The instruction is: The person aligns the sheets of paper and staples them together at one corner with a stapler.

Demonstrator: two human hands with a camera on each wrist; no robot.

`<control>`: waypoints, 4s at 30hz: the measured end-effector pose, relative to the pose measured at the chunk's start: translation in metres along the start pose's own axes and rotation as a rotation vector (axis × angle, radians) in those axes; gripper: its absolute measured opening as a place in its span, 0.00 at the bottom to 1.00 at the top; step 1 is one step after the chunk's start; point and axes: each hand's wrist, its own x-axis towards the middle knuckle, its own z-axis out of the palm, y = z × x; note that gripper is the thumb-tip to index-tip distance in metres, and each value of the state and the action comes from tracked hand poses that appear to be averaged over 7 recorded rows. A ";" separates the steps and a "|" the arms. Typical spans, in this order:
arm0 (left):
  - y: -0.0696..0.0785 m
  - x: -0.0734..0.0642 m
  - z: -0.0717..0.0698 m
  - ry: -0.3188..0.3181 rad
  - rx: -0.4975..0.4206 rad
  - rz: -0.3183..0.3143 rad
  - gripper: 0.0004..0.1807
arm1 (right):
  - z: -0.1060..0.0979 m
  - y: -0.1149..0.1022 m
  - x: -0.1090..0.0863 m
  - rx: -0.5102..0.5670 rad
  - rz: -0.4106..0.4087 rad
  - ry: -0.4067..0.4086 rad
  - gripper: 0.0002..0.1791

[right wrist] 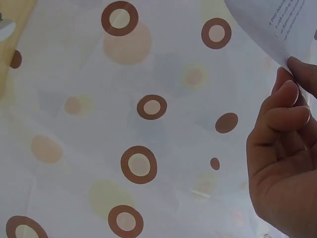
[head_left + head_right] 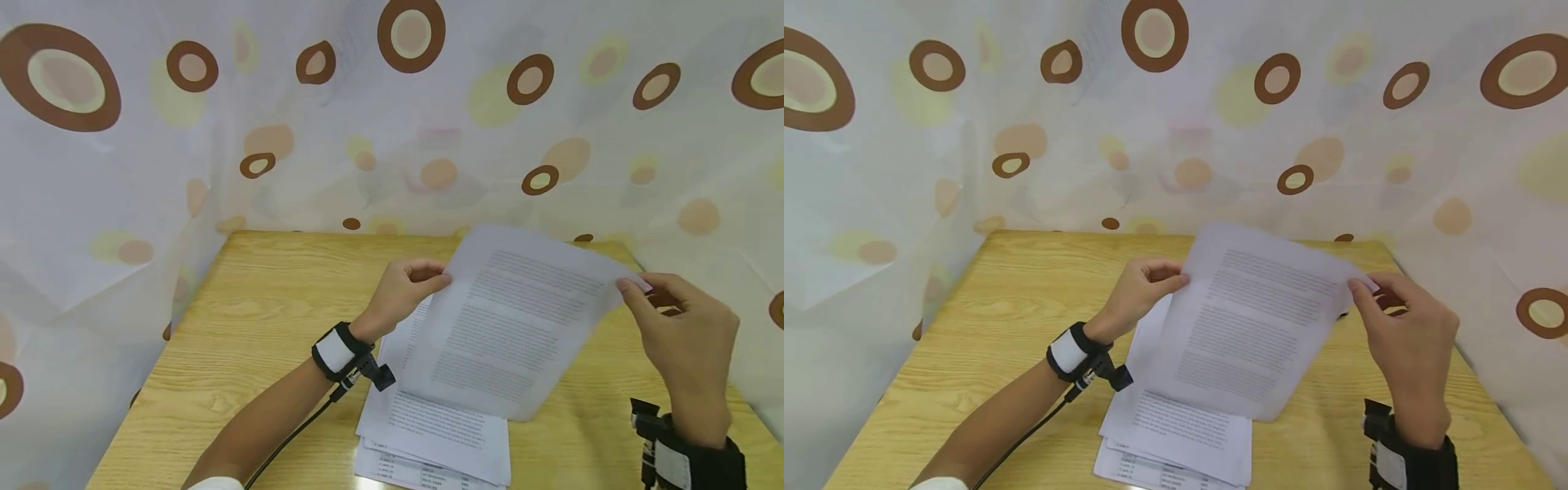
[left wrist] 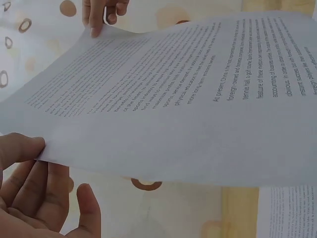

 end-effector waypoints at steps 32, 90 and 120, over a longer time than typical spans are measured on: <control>-0.033 -0.014 -0.029 0.113 0.136 -0.175 0.12 | 0.064 0.010 0.008 -0.020 -0.076 -0.326 0.12; -0.069 -0.030 -0.039 0.031 0.570 -0.345 0.08 | 0.134 0.043 -0.032 -0.033 0.060 -0.645 0.16; -0.080 -0.030 -0.039 0.000 0.692 -0.423 0.09 | 0.145 0.060 -0.046 -0.035 0.207 -0.793 0.28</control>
